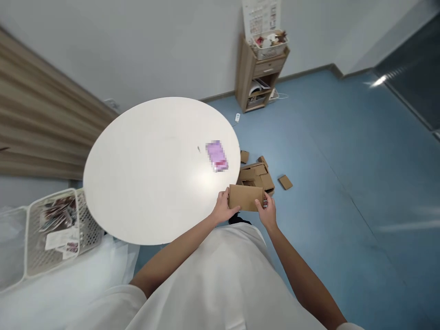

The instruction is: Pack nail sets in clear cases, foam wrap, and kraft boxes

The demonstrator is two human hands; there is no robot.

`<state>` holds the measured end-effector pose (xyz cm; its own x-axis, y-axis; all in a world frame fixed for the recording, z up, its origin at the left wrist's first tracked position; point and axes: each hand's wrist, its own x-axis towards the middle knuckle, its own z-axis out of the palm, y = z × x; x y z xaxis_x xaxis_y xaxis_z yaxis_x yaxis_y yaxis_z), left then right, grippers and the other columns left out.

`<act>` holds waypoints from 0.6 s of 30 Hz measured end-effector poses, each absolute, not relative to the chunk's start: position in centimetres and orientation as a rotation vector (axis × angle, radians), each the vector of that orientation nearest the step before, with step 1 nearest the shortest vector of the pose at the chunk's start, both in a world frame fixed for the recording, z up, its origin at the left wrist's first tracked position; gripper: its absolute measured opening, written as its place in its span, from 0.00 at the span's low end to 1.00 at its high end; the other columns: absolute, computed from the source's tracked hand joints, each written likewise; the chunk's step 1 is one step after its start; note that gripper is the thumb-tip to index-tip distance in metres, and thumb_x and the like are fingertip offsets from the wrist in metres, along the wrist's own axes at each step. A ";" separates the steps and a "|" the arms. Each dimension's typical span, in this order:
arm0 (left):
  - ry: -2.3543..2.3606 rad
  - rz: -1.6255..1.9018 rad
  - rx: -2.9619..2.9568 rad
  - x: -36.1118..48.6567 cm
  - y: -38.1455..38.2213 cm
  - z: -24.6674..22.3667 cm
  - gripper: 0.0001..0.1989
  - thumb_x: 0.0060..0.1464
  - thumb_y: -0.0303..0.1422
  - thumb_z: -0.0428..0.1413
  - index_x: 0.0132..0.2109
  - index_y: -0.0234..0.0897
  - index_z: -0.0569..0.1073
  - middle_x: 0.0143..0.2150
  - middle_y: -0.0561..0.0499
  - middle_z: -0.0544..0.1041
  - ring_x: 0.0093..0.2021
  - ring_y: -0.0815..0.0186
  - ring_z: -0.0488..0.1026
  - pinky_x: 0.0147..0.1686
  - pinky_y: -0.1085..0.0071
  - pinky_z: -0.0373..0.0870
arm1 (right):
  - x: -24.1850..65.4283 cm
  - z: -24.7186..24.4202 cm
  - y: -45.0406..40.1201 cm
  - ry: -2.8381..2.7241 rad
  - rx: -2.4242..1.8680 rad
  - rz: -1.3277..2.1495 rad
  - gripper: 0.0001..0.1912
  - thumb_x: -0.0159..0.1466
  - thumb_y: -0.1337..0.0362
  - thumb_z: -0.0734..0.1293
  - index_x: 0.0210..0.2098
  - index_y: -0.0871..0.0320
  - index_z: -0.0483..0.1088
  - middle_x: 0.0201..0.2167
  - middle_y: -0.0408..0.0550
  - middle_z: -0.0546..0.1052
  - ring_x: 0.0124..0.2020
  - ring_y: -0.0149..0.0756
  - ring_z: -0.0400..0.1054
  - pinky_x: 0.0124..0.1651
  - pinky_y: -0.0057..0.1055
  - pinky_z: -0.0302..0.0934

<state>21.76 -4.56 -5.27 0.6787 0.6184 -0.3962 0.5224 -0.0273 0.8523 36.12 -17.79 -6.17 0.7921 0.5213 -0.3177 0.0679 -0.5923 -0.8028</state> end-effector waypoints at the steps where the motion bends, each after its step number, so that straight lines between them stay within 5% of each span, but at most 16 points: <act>1: 0.904 0.060 1.697 23.5 -4.9 -5.7 0.42 0.40 0.41 0.59 0.60 0.40 0.48 0.47 0.45 0.57 0.50 0.59 0.59 0.49 0.63 0.60 | 37.1 -6.7 -18.8 -0.374 -2.154 0.672 0.31 0.53 0.51 0.61 0.54 0.55 0.56 0.44 0.52 0.62 0.40 0.37 0.61 0.42 0.34 0.61; 6: 0.863 -0.106 1.747 31.0 -5.4 -7.5 0.40 0.36 0.39 0.60 0.57 0.35 0.55 0.48 0.43 0.60 0.52 0.55 0.58 0.51 0.62 0.57 | 41.2 -8.7 -21.5 -0.193 -2.194 0.673 0.35 0.51 0.51 0.62 0.56 0.57 0.54 0.46 0.54 0.61 0.41 0.38 0.61 0.48 0.36 0.58; 13: 0.610 -0.076 1.818 37.1 -4.5 -7.5 0.44 0.38 0.36 0.59 0.60 0.25 0.48 0.59 0.36 0.54 0.58 0.49 0.52 0.54 0.60 0.52 | 44.2 -10.1 -22.6 -0.085 -2.116 0.635 0.39 0.51 0.52 0.63 0.58 0.56 0.47 0.56 0.56 0.54 0.51 0.42 0.58 0.48 0.35 0.58; 18: 0.512 0.038 1.829 35.3 -3.6 -5.9 0.41 0.37 0.30 0.60 0.59 0.34 0.53 0.61 0.43 0.54 0.59 0.53 0.53 0.57 0.63 0.51 | 43.1 -11.4 -23.7 -0.082 -2.138 0.748 0.40 0.51 0.51 0.62 0.59 0.55 0.45 0.59 0.54 0.50 0.56 0.43 0.53 0.50 0.37 0.57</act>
<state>35.34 -3.58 -5.94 0.9034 0.3621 -0.2297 0.3245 -0.2271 0.9182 43.11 -23.71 -11.41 0.8190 0.3095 -0.4831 -0.1972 -0.6389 -0.7436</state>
